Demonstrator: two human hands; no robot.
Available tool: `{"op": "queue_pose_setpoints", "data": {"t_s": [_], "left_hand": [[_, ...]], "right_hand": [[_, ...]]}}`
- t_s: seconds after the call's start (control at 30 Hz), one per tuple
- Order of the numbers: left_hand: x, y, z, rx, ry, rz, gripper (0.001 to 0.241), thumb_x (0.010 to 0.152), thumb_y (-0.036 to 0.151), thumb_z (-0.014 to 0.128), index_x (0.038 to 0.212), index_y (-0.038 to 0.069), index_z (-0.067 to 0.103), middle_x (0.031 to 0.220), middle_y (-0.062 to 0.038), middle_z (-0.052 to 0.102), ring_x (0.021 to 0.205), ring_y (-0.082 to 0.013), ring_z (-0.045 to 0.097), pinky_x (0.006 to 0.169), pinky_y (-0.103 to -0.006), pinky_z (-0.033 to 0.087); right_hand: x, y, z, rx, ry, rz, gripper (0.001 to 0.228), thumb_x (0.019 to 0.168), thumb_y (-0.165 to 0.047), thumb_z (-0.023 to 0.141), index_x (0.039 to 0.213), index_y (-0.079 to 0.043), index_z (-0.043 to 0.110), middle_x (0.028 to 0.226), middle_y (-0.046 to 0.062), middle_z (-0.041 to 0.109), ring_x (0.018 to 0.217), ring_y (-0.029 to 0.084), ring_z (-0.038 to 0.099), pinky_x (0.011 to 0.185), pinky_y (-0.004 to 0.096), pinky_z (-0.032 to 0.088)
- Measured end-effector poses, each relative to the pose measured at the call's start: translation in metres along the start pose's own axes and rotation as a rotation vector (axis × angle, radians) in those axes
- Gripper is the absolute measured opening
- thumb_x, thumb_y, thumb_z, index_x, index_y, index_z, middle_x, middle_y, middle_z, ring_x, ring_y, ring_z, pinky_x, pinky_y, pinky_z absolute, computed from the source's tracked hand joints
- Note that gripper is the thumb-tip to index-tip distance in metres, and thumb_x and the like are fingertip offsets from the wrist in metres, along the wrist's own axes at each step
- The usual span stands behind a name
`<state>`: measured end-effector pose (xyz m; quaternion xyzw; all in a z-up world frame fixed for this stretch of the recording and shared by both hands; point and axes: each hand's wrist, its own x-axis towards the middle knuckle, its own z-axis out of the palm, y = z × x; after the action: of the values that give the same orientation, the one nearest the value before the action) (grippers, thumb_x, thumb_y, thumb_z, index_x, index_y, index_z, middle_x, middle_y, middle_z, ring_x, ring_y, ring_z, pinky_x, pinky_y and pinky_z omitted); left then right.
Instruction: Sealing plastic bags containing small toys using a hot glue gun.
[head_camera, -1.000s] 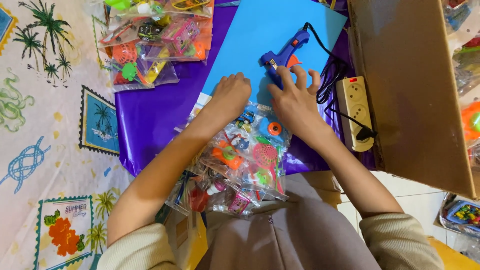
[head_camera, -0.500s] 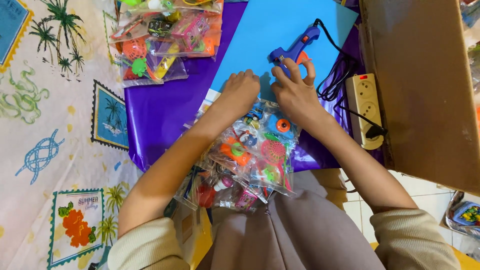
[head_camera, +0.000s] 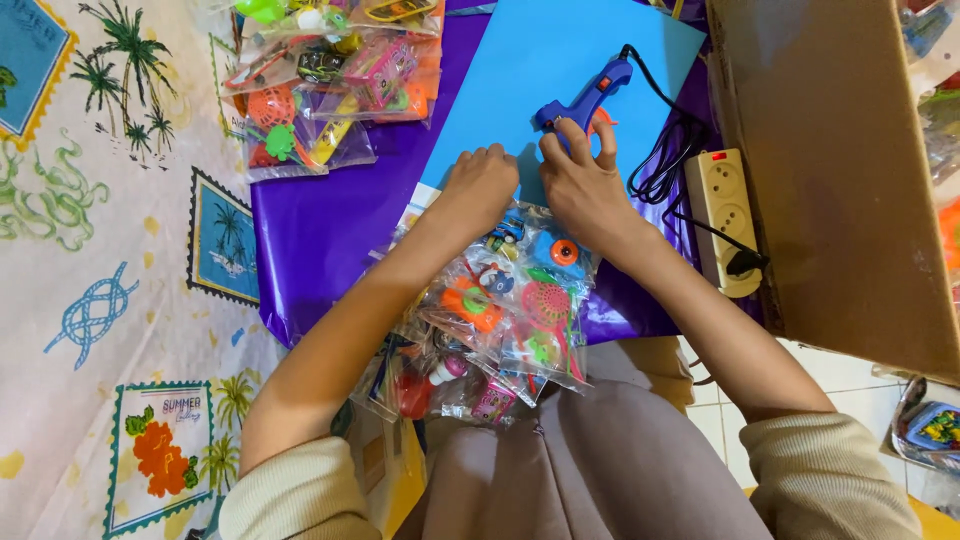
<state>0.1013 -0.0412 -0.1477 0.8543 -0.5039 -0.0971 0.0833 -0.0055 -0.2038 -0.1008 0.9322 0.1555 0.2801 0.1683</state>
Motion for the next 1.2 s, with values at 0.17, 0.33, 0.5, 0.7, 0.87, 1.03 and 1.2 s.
{"op": "queue_pose_setpoints", "data": {"t_s": [0.17,0.33,0.5,0.7,0.87,1.03,1.2], "left_hand": [[-0.002,0.003,-0.005,-0.013,-0.003,-0.013,0.039,0.083,0.016,0.087,0.104,-0.012,0.070,0.087,-0.021,0.063,0.076,-0.0319,0.066,0.075,-0.0444,0.052],[-0.004,0.002,-0.007,-0.022,-0.009,-0.023,0.038,0.084,0.015,0.087,0.105,-0.012,0.069,0.089,-0.021,0.063,0.079,-0.0330,0.068,0.076,-0.0457,0.053],[-0.003,0.004,-0.014,-0.045,-0.052,-0.045,0.040,0.083,0.013,0.086,0.108,-0.013,0.069,0.093,-0.023,0.064,0.084,-0.0360,0.069,0.080,-0.0484,0.053],[-0.009,0.010,-0.040,-0.108,-0.075,-0.048,0.039,0.084,0.011,0.085,0.109,-0.014,0.068,0.096,-0.025,0.066,0.086,-0.0386,0.069,0.083,-0.0516,0.053],[-0.009,0.009,-0.046,-0.120,-0.087,-0.042,0.041,0.085,0.012,0.084,0.112,-0.014,0.068,0.098,-0.025,0.066,0.088,-0.0390,0.069,0.083,-0.0514,0.053],[-0.012,0.014,-0.053,-0.117,-0.115,-0.036,0.042,0.087,0.013,0.083,0.115,-0.014,0.067,0.100,-0.025,0.066,0.090,-0.0389,0.069,0.085,-0.0503,0.053],[-0.014,0.015,-0.055,-0.110,-0.104,-0.054,0.041,0.088,0.012,0.082,0.116,-0.013,0.067,0.100,-0.026,0.066,0.089,-0.0381,0.070,0.085,-0.0501,0.053]], "right_hand": [[-0.013,-0.002,0.003,0.210,-0.062,0.005,0.025,0.091,-0.002,0.073,0.073,-0.011,0.058,0.104,0.006,0.041,0.128,0.036,0.038,0.107,0.062,0.017],[-0.018,0.010,-0.008,0.373,-0.149,0.088,0.021,0.091,-0.006,0.076,0.076,-0.010,0.062,0.106,0.005,0.040,0.131,0.037,0.034,0.107,0.064,0.013],[-0.022,0.033,-0.041,0.559,-0.255,0.188,0.013,0.088,-0.011,0.079,0.084,-0.010,0.067,0.111,0.005,0.044,0.130,0.037,0.033,0.105,0.062,0.016],[-0.029,0.055,-0.086,0.723,-0.298,0.275,0.012,0.093,-0.014,0.074,0.092,-0.012,0.062,0.113,0.004,0.045,0.129,0.036,0.033,0.104,0.058,0.016],[-0.040,0.075,-0.125,1.005,-0.298,0.357,0.004,0.097,-0.014,0.068,0.098,-0.013,0.065,0.114,0.005,0.057,0.131,0.034,0.045,0.104,0.050,0.025],[-0.056,0.077,-0.151,1.596,-0.346,0.700,0.012,0.103,-0.002,0.055,0.113,-0.007,0.060,0.101,0.010,0.073,0.097,0.020,0.062,0.090,0.039,0.048],[-0.086,0.061,-0.110,1.343,-0.444,0.856,0.015,0.101,-0.012,0.063,0.115,-0.013,0.058,0.071,0.007,0.068,0.063,0.020,0.059,0.063,0.036,0.046]]}}
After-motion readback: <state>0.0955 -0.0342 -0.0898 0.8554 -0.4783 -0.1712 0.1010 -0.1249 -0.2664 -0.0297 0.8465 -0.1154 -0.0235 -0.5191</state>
